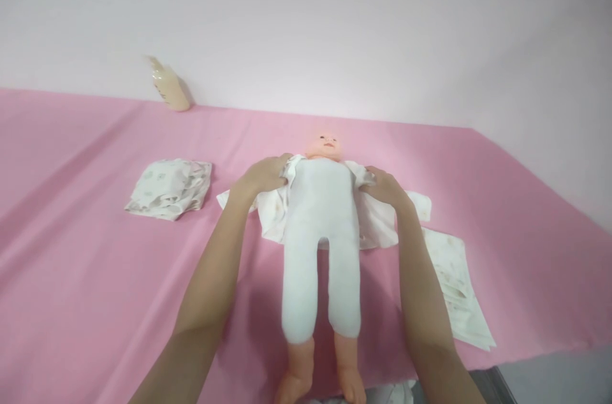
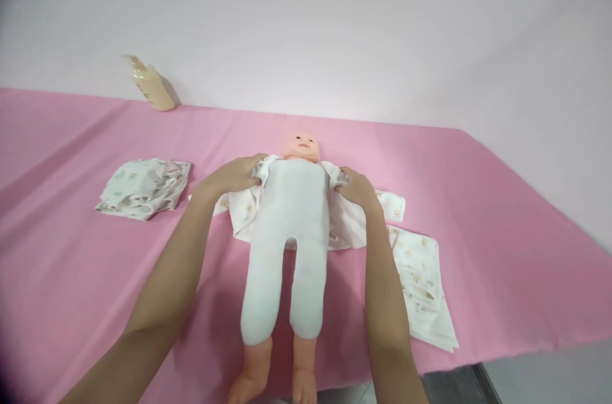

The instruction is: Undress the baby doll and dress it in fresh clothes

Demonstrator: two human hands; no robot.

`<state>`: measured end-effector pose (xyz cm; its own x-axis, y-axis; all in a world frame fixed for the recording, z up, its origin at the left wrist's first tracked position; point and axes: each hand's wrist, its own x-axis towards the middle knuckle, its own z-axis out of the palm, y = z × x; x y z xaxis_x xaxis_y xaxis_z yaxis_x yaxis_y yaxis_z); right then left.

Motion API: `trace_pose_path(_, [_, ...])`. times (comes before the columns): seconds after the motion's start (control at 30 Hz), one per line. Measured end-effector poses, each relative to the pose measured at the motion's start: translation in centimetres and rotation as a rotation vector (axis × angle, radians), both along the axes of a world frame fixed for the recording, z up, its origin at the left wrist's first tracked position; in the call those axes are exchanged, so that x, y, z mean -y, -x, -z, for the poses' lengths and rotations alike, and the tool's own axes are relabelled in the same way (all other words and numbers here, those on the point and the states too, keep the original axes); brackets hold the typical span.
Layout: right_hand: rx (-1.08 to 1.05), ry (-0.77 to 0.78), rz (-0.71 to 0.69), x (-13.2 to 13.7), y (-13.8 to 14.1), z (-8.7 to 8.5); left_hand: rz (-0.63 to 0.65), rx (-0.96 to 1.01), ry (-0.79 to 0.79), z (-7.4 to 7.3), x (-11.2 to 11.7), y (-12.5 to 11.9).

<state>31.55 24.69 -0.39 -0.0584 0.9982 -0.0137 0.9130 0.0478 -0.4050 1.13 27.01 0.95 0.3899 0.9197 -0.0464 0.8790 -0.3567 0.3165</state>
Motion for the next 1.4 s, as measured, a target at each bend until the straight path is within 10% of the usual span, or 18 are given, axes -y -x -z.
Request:
trace_pose_path(0.3, [0.081,-0.074,0.161,-1.3,2.0,3.1,-0.103,-0.026,-0.116,2.8,-1.4,0.0])
trace_pose_path(0.73, [0.081,0.0,0.242,0.4,2.0,2.7,-0.136,-0.039,-0.125,2.6,-0.5,-0.7])
trace_pose_path(0.93, [0.206,-0.177,0.4,9.4,-6.3,1.4,-0.147,0.01,-0.209,0.1,0.9,-1.5])
trace_pose_path(1.17, [0.02,-0.102,0.493,25.9,-10.0,10.1,-0.046,0.154,-0.394,-4.3,4.2,-1.7])
trace_pose_path(1.27, [0.006,-0.24,0.571,27.7,-8.1,10.7,0.048,0.271,-0.614,-5.6,5.8,-3.1])
trace_pose_path(1.4, [-0.01,-0.328,0.699,25.1,-6.8,7.4,0.307,0.398,-0.745,-6.8,9.6,-6.1])
